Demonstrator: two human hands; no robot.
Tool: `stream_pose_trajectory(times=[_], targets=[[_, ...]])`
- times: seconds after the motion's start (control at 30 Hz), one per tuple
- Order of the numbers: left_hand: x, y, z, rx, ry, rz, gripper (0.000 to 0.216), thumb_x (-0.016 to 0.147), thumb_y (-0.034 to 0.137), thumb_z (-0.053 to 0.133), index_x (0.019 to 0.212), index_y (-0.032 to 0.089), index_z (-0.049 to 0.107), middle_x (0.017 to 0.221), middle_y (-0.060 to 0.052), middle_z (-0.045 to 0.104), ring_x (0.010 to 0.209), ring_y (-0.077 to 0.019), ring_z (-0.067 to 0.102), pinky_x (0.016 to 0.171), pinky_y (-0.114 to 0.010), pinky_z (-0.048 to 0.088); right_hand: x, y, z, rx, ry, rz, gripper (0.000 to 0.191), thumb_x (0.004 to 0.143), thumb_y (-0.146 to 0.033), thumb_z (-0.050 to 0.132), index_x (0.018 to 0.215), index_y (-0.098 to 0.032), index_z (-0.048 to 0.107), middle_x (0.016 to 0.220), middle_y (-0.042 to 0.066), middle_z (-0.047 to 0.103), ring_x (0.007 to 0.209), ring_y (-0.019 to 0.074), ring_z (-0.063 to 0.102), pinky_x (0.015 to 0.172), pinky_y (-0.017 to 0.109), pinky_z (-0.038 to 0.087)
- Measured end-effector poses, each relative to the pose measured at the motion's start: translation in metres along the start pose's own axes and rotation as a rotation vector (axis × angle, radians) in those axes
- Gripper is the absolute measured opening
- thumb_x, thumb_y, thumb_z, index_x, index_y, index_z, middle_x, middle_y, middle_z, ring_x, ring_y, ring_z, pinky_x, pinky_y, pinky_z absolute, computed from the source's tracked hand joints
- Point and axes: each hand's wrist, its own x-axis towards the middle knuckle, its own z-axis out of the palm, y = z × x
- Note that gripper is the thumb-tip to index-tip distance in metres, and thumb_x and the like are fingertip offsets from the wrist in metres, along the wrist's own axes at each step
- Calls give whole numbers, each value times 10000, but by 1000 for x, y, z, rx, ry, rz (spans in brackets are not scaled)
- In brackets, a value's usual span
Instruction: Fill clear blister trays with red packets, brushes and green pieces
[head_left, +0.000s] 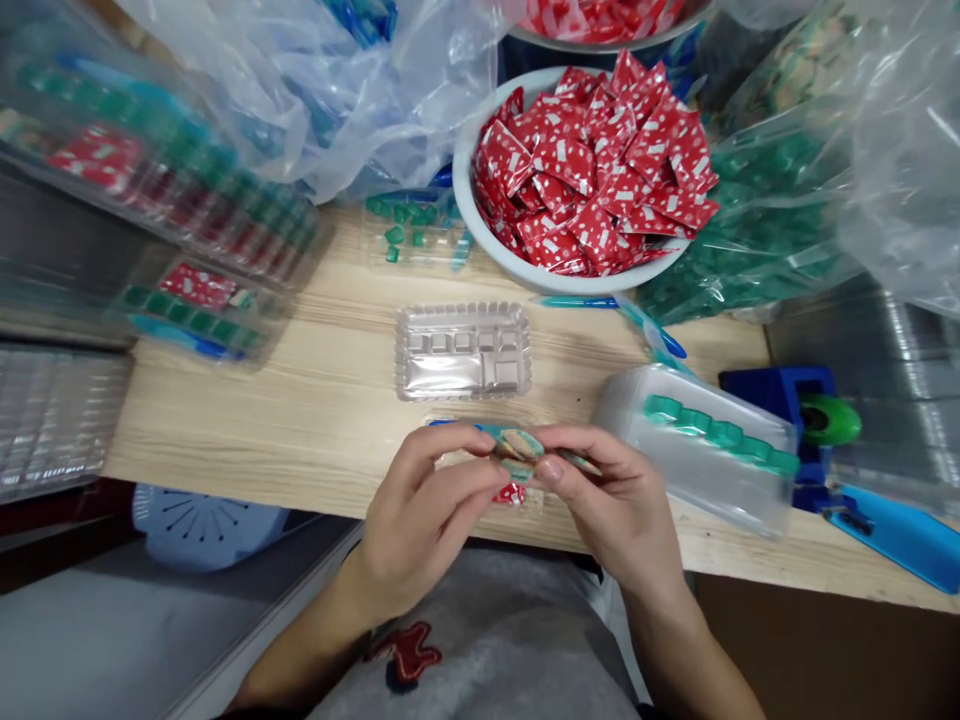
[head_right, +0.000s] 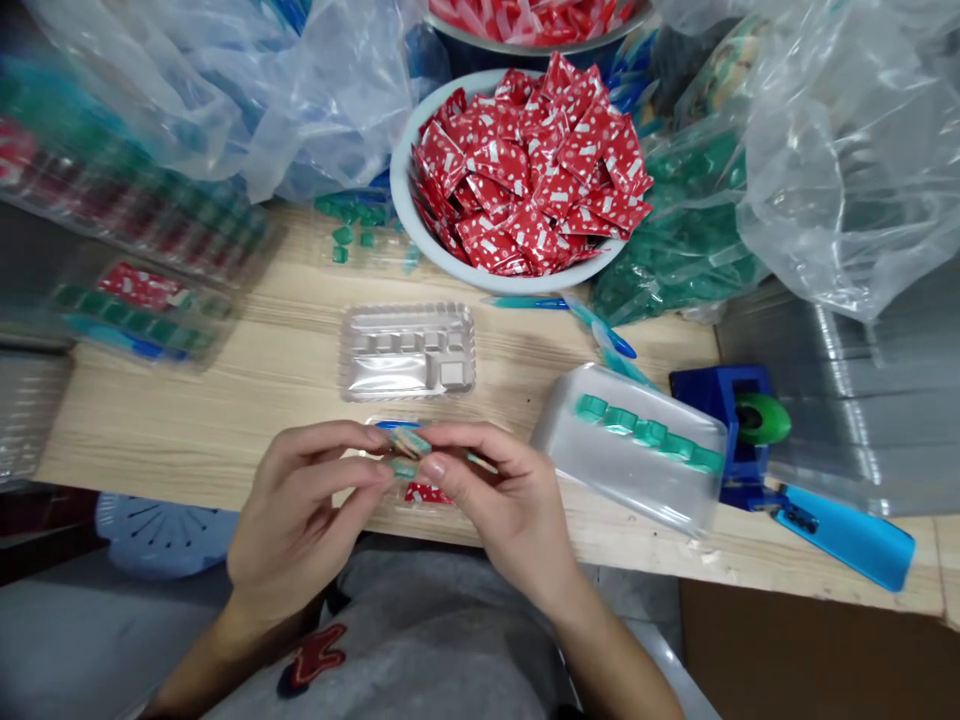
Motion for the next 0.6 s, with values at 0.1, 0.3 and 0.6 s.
stream_pose_trajectory(times=[0.1,0.3,0.6], targets=[[-2,-1,-1,-89,2,0,209,891,20,563,976,207,598,1007,-1,626,964,-112,637,858,-246,558,1,3,1,111,-36,72,81,764,-331,780,840,-303,772,825,-25,774,703,113,736,649,201,631],[-3,-2,-9,-147,-75,-82,176,903,65,578,985,218,609,946,3,663,930,-134,644,825,-275,553,0,4,2,127,-20,59,67,784,-279,766,850,-276,761,824,-31,774,698,90,735,664,164,618],[-6,-10,-7,-378,-34,-186,210,881,41,603,991,219,615,943,-1,653,906,-120,631,828,-259,547,0,16,6,146,-39,88,86,784,-300,763,858,-259,750,763,-35,758,657,76,709,599,150,596]])
